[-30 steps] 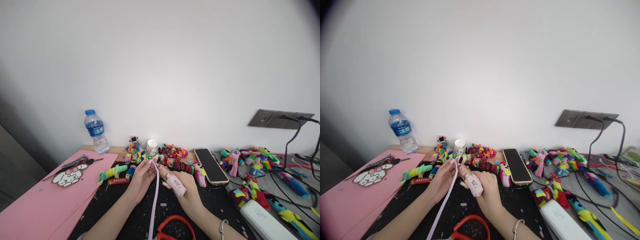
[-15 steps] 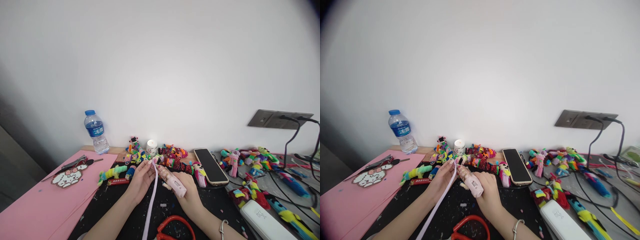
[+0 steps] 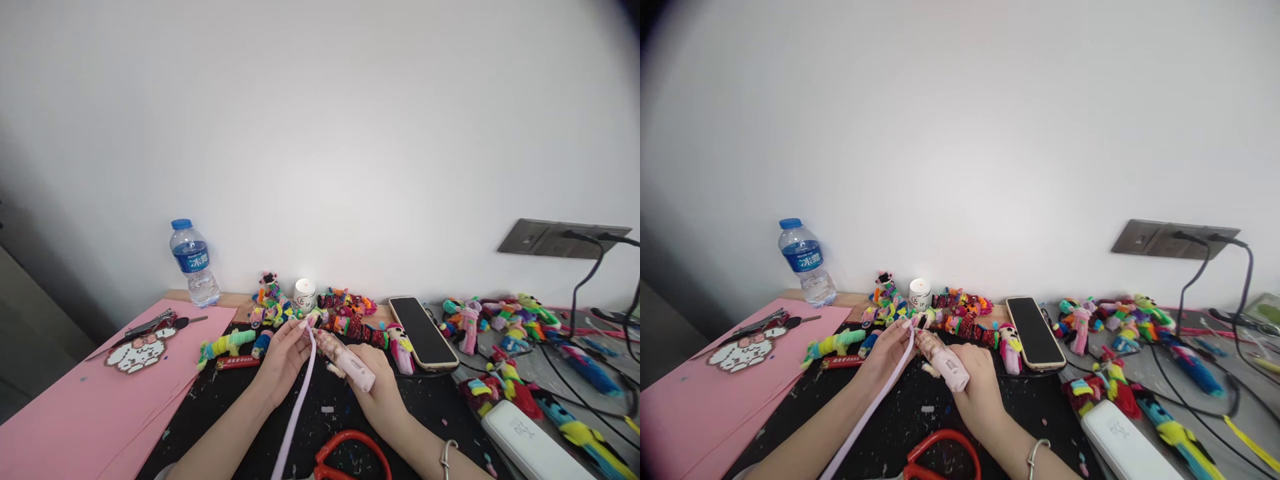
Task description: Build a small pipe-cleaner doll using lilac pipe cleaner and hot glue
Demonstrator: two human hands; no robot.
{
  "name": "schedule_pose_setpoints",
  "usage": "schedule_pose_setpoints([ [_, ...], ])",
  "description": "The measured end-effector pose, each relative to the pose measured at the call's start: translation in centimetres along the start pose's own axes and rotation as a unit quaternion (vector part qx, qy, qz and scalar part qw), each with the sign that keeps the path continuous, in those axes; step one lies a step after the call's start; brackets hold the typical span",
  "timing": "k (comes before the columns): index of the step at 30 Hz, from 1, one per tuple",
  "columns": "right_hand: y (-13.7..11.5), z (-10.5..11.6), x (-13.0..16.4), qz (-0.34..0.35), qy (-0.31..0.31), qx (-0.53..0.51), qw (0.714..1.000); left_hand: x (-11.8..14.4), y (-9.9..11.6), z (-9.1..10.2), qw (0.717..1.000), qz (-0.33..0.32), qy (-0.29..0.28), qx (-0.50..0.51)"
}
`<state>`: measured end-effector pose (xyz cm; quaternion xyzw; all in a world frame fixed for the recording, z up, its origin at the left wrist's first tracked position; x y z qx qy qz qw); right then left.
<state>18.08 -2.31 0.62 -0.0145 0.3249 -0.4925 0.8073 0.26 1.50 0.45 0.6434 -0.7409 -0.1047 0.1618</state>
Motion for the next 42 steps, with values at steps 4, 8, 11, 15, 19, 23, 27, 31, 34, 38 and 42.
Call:
schedule_pose_setpoints([
  [4,0.05,-0.04,0.07,-0.003,-0.003,-0.003,1.0,-0.1,0.05,0.16,1.0,-0.005,0.003,-0.003],
  [8,0.08,-0.05,0.04,0.0,-0.005,-0.008,1.0,-0.17,0.07,0.31,1.0,-0.01,0.0,-0.002],
  [11,0.08,-0.04,-0.05,-0.004,-0.006,-0.008,1.0,-0.2,0.11,0.34,1.0,-0.012,0.005,-0.006],
  [15,0.0,0.01,-0.12,-0.006,-0.008,-0.011,1.0,-0.24,0.2,0.29,1.0,-0.015,0.016,-0.002],
  [19,0.04,-0.03,-0.08,-0.012,-0.009,-0.013,1.0,-0.29,0.24,0.28,1.0,-0.018,0.023,0.003],
  [23,0.04,-0.04,-0.05,-0.015,-0.01,-0.009,1.0,-0.29,0.24,0.3,1.0,-0.018,0.024,0.006],
  [27,-0.11,0.13,-0.13,-0.018,-0.011,-0.007,1.0,-0.3,0.31,0.26,0.999,-0.022,0.033,0.009],
  [31,-0.11,0.2,-0.19,-0.017,-0.01,-0.007,1.0,-0.25,0.35,0.16,0.999,-0.022,0.042,0.012],
  [34,0.03,0.11,-0.17,-0.019,-0.009,-0.007,1.0,-0.2,0.38,0.1,0.999,-0.024,0.042,0.015],
  [38,0.11,0.03,-0.13,-0.024,-0.01,-0.009,1.0,-0.2,0.4,0.1,0.999,-0.028,0.037,0.018],
  [42,-0.04,0.12,-0.15,-0.025,-0.007,-0.006,1.0,-0.22,0.4,0.1,0.999,-0.03,0.033,0.018],
])
Point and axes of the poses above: each hand's wrist, its own x-axis away from the middle knuckle, its own z-axis out of the back of the hand, y = z × x, the point moved 2 cm from there along -x, towards the middle knuckle, and after that the axes turned 15 degrees about x, right-handed, at the moved point
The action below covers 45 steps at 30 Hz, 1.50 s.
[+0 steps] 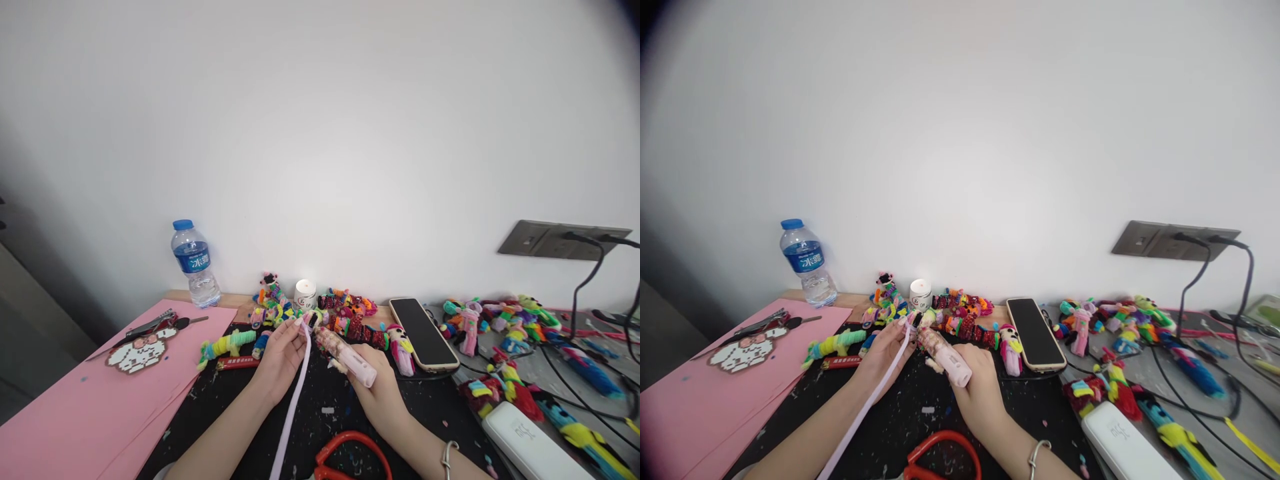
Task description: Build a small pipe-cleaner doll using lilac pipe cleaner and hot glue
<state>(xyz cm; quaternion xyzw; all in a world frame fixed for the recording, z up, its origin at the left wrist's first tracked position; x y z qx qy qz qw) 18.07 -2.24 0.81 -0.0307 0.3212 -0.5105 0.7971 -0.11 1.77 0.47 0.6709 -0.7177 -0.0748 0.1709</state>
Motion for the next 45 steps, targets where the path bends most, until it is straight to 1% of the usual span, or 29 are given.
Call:
schedule_pose_setpoints([
  [6,-0.1,0.1,0.0,-0.006,-0.006,0.006,1.0,0.1,0.1,-0.3,1.0,0.0,0.003,-0.002],
  [10,0.1,0.0,-0.1,-0.015,-0.001,0.028,1.0,0.0,0.4,-0.2,1.0,-0.014,0.008,-0.006],
  [14,-0.1,0.1,-0.2,-0.019,-0.014,0.092,0.996,-0.2,0.5,0.0,0.999,-0.039,0.011,-0.017],
  [17,-0.3,0.1,-0.2,-0.021,-0.026,0.154,0.987,-0.2,0.5,0.0,0.998,-0.061,0.006,-0.028],
  [19,-0.3,-0.1,-0.1,-0.021,-0.028,0.192,0.981,0.1,0.5,-0.1,0.994,-0.09,0.0,-0.06],
  [21,-0.4,-0.2,-0.1,-0.016,-0.029,0.219,0.975,0.4,0.5,-0.4,0.984,-0.132,-0.003,-0.121],
  [23,-0.6,-0.2,-0.1,-0.004,-0.028,0.228,0.973,0.8,0.6,-0.8,0.968,-0.168,-0.003,-0.186],
  [25,-1.0,0.1,-0.1,0.013,-0.022,0.214,0.976,1.2,0.5,-1.2,0.958,-0.183,-0.003,-0.221],
  [30,-1.9,1.2,-0.3,0.041,-0.005,0.132,0.99,1.9,0.1,-1.9,0.944,-0.182,-0.031,-0.275],
  [34,-1.7,1.3,-0.2,0.079,0.009,0.08,0.994,2.2,-0.5,-1.9,0.942,-0.155,-0.059,-0.29],
  [39,-1.5,1.3,0.2,0.117,0.052,0.057,0.99,2.5,-1.1,-1.7,0.938,-0.122,-0.097,-0.309],
  [45,-1.6,1.2,0.2,0.147,0.083,0.053,0.984,2.7,-1.5,-1.8,0.945,-0.093,-0.106,-0.295],
])
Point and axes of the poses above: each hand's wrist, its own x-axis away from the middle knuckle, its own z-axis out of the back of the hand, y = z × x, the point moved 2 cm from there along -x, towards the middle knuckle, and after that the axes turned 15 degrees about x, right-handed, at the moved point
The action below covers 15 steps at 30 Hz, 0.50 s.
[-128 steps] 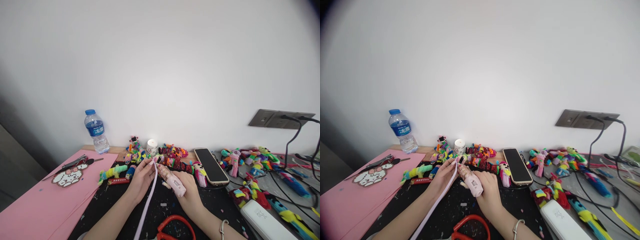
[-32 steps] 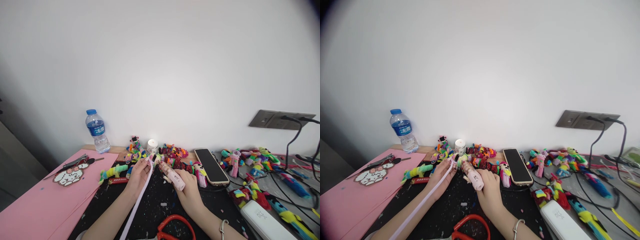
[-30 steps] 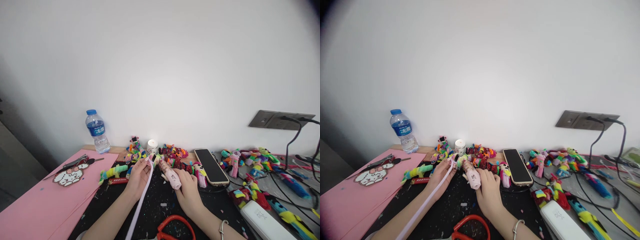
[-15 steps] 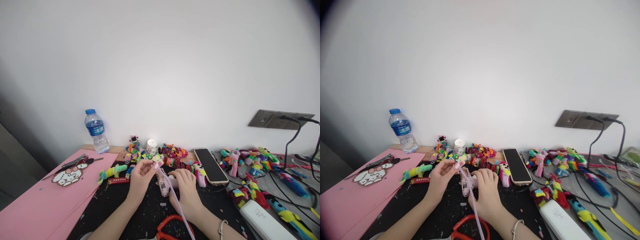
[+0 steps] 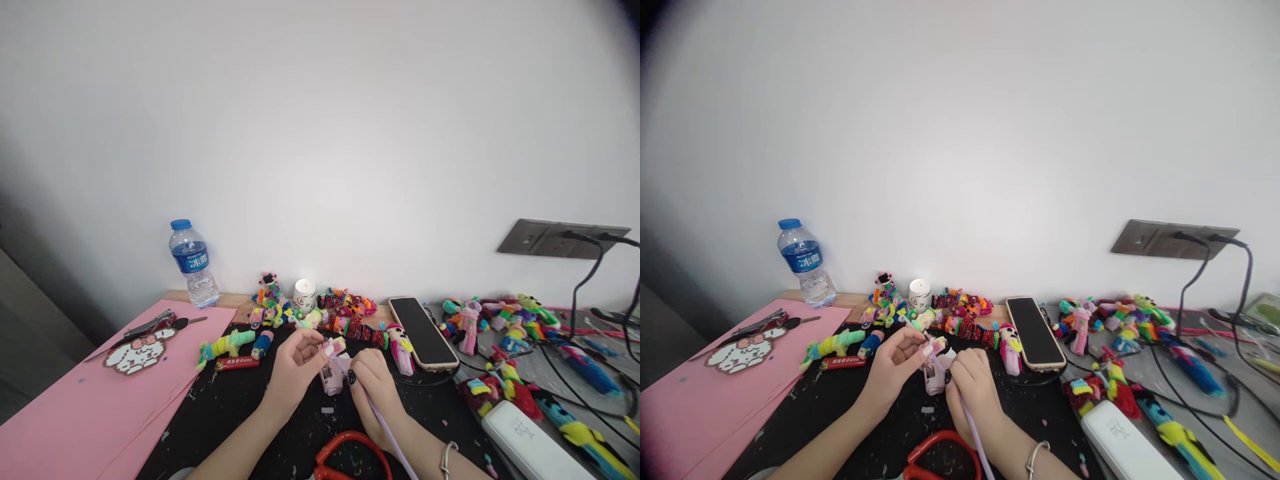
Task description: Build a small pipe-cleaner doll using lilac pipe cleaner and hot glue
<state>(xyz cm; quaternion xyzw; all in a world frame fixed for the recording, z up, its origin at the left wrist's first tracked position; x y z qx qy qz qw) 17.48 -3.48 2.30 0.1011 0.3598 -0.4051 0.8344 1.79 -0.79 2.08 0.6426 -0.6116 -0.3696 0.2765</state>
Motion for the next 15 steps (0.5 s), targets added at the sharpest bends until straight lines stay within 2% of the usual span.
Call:
schedule_pose_setpoints([
  [7,0.6,-0.9,0.4,0.027,0.014,0.003,1.0,0.2,-0.2,-0.3,0.994,0.068,-0.023,0.077],
  [15,0.8,-1.3,0.6,0.022,0.008,-0.002,1.0,0.4,-0.6,-0.3,0.98,0.126,-0.052,0.145],
])
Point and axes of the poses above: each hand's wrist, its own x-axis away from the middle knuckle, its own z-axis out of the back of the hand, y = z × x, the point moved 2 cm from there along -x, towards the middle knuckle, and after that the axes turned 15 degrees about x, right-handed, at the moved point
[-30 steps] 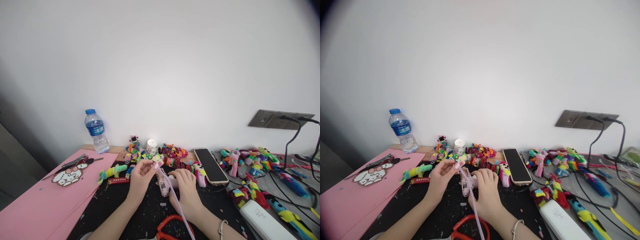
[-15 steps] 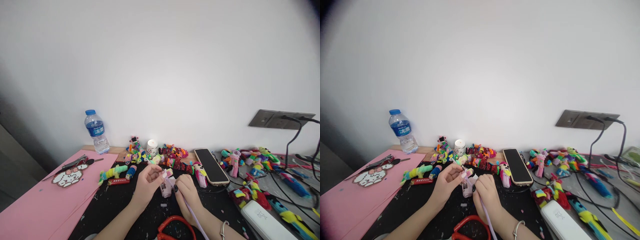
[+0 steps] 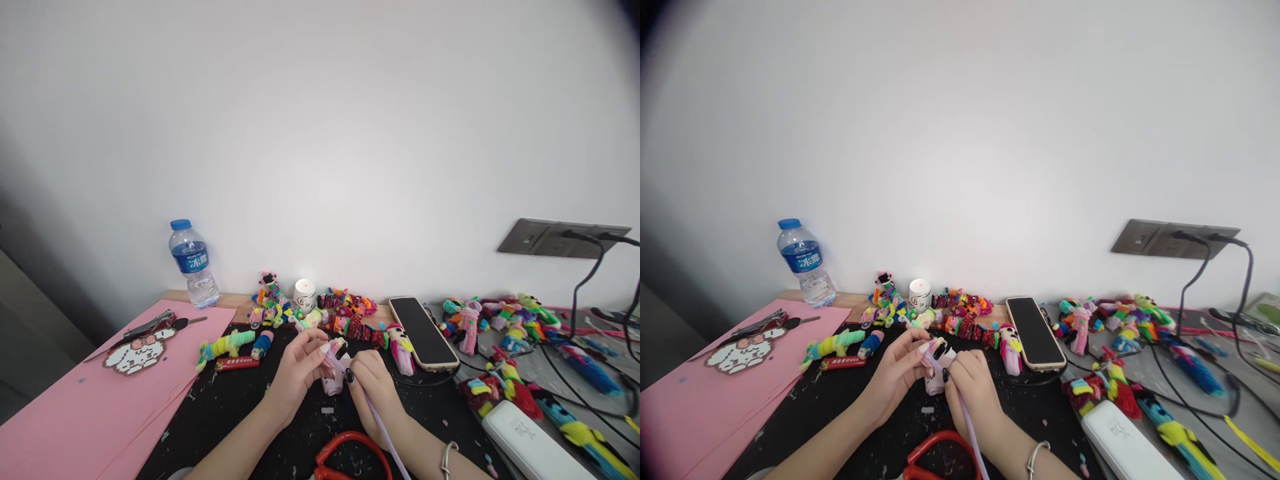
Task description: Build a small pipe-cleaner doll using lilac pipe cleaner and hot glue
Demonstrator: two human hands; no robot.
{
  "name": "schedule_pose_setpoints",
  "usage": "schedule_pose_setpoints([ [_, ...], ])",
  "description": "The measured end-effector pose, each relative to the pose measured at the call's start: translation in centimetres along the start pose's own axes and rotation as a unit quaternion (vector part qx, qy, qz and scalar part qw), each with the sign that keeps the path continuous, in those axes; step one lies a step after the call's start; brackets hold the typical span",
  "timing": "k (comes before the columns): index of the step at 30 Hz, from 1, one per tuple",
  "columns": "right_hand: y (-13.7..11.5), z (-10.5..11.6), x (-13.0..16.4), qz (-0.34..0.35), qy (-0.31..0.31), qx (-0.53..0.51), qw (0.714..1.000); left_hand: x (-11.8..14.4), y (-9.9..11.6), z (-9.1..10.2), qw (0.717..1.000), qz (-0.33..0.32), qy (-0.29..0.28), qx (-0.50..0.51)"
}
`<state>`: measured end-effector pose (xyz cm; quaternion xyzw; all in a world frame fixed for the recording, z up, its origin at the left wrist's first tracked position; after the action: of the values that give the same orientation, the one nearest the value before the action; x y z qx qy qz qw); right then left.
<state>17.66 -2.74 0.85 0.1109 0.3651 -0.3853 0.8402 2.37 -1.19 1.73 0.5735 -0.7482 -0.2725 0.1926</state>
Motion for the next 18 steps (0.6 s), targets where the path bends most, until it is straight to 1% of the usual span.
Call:
schedule_pose_setpoints([
  [4,-0.08,0.1,-0.02,-0.001,-0.002,-0.007,1.0,0.05,-0.21,0.09,1.0,0.025,-0.012,0.011],
  [12,-0.77,0.73,-0.44,-0.017,-0.021,-0.016,1.0,0.08,-0.31,0.08,0.998,0.044,-0.032,0.025],
  [18,-0.83,0.67,-0.24,-0.018,-0.029,-0.008,0.999,-0.06,-0.28,-0.18,0.996,0.068,-0.048,0.036],
])
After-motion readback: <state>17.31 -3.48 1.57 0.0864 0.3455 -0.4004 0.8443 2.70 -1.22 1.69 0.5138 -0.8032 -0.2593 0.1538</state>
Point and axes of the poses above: each hand's wrist, its own x-axis away from the middle knuckle, its own z-axis out of the back of the hand, y = z × x, the point moved 2 cm from there along -x, towards the middle knuckle, and after that the axes turned 15 degrees about x, right-handed, at the moved point
